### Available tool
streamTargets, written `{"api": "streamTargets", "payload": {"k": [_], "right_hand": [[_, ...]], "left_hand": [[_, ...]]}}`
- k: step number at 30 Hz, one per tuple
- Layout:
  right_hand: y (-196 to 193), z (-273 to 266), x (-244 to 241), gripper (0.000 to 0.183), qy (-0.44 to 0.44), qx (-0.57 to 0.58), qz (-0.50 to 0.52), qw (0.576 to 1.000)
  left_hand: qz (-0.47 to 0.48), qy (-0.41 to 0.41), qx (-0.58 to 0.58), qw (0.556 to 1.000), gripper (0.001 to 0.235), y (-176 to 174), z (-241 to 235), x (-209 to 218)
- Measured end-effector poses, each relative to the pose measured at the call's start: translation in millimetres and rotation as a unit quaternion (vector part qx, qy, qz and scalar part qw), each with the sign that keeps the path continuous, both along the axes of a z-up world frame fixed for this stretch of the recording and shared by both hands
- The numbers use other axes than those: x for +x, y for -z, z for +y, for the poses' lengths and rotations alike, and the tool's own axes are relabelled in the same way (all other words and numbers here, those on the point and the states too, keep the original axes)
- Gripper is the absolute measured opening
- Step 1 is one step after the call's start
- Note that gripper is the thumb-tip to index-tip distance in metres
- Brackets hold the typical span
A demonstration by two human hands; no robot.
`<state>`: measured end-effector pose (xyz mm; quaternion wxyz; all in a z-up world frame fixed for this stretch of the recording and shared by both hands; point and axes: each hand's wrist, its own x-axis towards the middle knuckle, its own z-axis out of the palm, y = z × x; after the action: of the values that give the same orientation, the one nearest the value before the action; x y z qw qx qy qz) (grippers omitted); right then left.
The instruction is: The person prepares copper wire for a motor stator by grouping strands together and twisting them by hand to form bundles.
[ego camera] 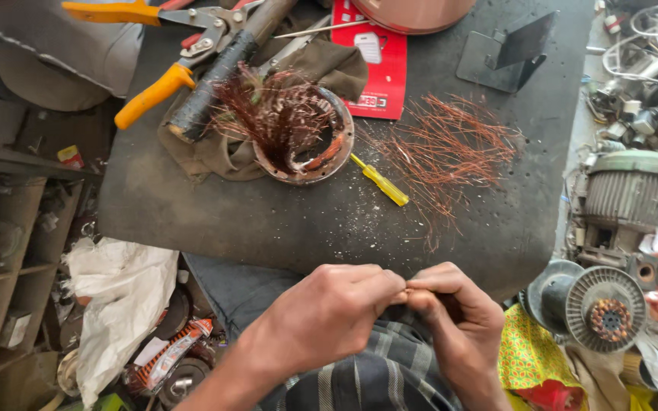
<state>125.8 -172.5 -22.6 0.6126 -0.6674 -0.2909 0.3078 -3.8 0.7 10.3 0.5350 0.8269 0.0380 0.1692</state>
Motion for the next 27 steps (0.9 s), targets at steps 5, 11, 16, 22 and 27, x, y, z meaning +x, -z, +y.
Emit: {"api": "streamTargets", "payload": {"k": [5, 11, 16, 22, 27], "right_hand": [[-16, -4, 31, 0.037, -0.165, 0.061, -0.014, 0.984], [-27, 11, 49, 0.019, -0.302, 0.131, -0.024, 0.944], [-24, 20, 26, 0.023, -0.192, 0.14, -0.011, 0.971], [-4, 38, -6, 0.031, -0.009, 0.182, 0.051, 0.982], [1, 51, -1, 0.03, 0.024, 0.166, 0.025, 0.985]], "left_hand": [[0.083, 0.158, -0.259, 0.949, 0.017, 10, 8, -3], [0.137, 0.3, -0.52, 0.788, 0.036, 32, 7, -4], [0.085, 0.225, -0.582, 0.777, 0.031, 33, -8, -4], [-0.023, -0.106, -0.195, 0.975, 0.007, 12, -23, 7], [0.029, -0.078, -0.209, 0.974, 0.005, 3, -5, 10]]}}
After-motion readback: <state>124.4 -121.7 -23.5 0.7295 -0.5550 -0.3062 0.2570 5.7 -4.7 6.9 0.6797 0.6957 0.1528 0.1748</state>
